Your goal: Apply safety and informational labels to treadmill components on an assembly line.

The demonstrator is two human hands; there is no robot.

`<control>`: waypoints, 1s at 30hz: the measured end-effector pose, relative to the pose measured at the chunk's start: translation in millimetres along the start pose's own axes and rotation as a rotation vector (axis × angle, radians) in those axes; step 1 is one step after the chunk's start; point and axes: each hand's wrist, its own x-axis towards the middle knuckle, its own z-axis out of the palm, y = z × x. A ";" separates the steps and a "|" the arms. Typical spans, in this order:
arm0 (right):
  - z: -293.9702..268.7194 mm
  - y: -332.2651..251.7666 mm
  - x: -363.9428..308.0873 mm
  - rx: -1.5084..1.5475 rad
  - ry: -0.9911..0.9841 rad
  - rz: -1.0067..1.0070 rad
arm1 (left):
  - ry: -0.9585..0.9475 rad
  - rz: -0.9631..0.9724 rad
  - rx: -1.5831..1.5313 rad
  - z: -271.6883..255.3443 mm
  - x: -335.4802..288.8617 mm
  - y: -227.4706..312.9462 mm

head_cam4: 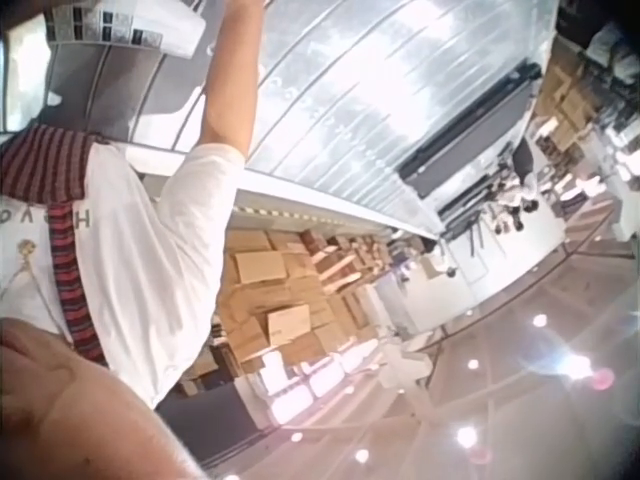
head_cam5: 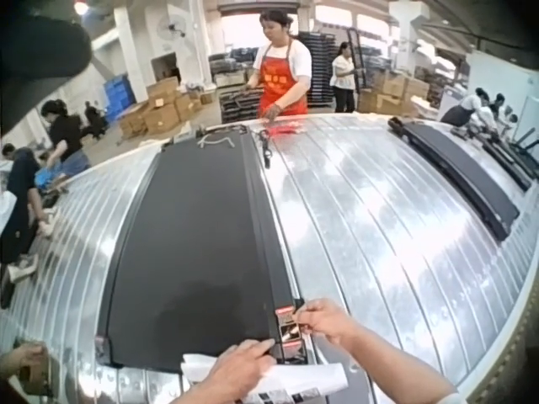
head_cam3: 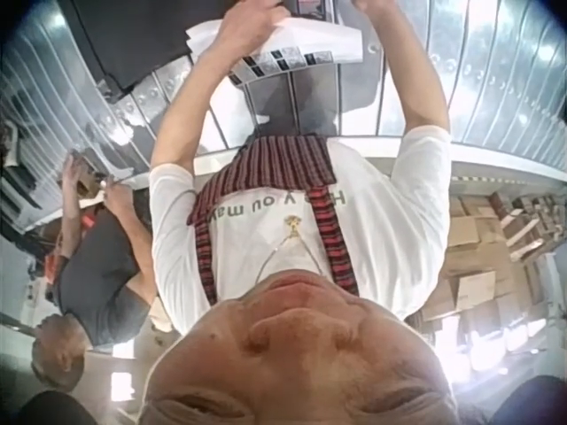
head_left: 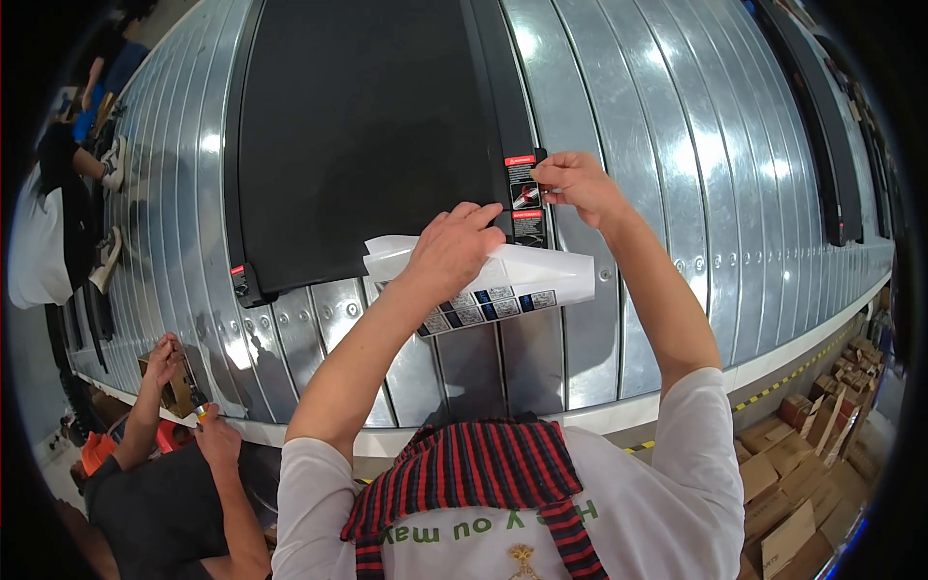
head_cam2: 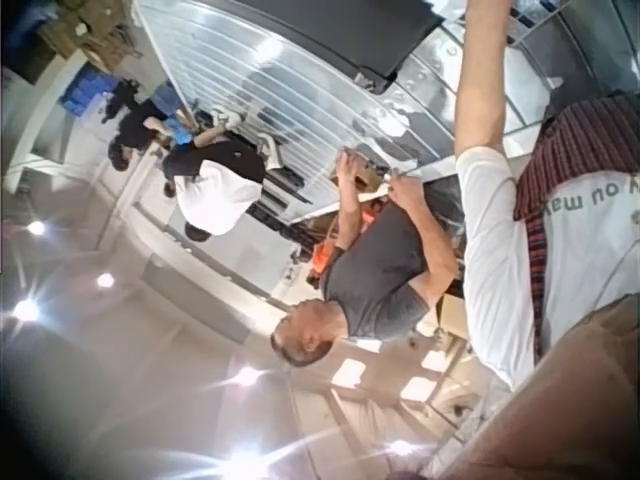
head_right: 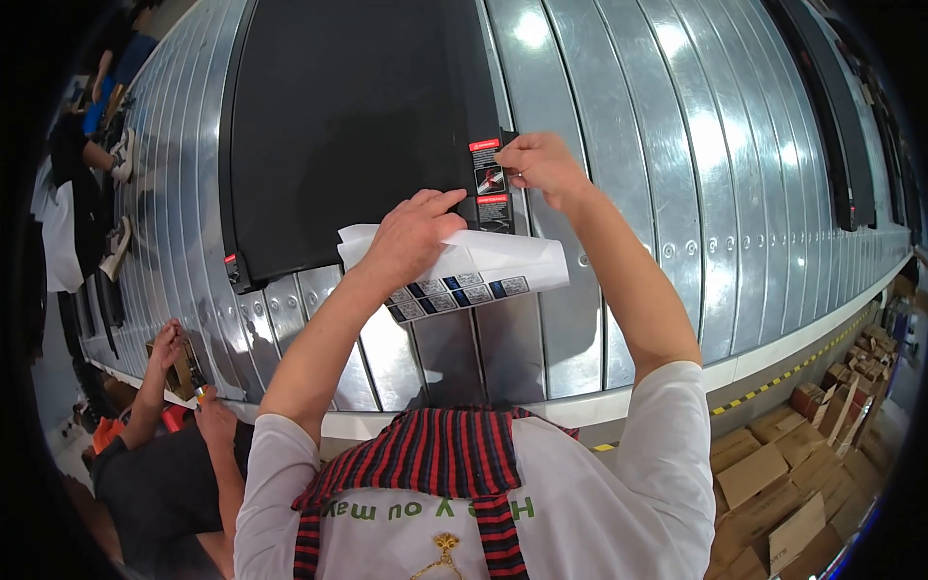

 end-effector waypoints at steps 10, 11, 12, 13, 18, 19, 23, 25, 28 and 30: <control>2.9 -2.4 0.0 -0.045 0.027 -0.020 | -0.005 0.035 -0.033 -1.0 2.9 -2.3; 2.9 -2.7 -0.3 -0.044 0.028 -0.020 | -0.014 0.038 -0.043 -1.6 3.2 -2.3; 2.8 -2.9 -0.5 -0.045 0.029 -0.028 | -0.015 0.039 -0.043 -1.6 3.5 -2.5; 2.8 -3.0 -0.5 -0.046 0.030 -0.037 | -0.015 0.044 -0.045 -1.7 4.0 -2.6; 0.7 1.3 2.9 -0.038 0.021 -0.040 | -0.036 0.045 -0.045 -3.5 6.0 -1.6; 1.4 1.4 2.8 -0.029 0.026 -0.046 | -0.037 0.047 -0.052 -3.9 6.1 -1.4; 0.4 2.8 3.5 -0.063 0.039 -0.047 | -0.029 0.088 -0.059 -3.0 9.4 -1.4; 1.0 2.6 1.9 -0.081 0.072 -0.058 | -0.041 0.120 -0.057 -1.9 13.5 -2.6; 1.6 1.9 1.0 -0.105 0.112 -0.052 | -0.024 0.172 -0.074 3.2 18.3 -6.6; 4.8 -0.4 1.9 -0.115 0.127 -0.054 | 0.009 0.189 -0.088 4.0 18.3 -9.6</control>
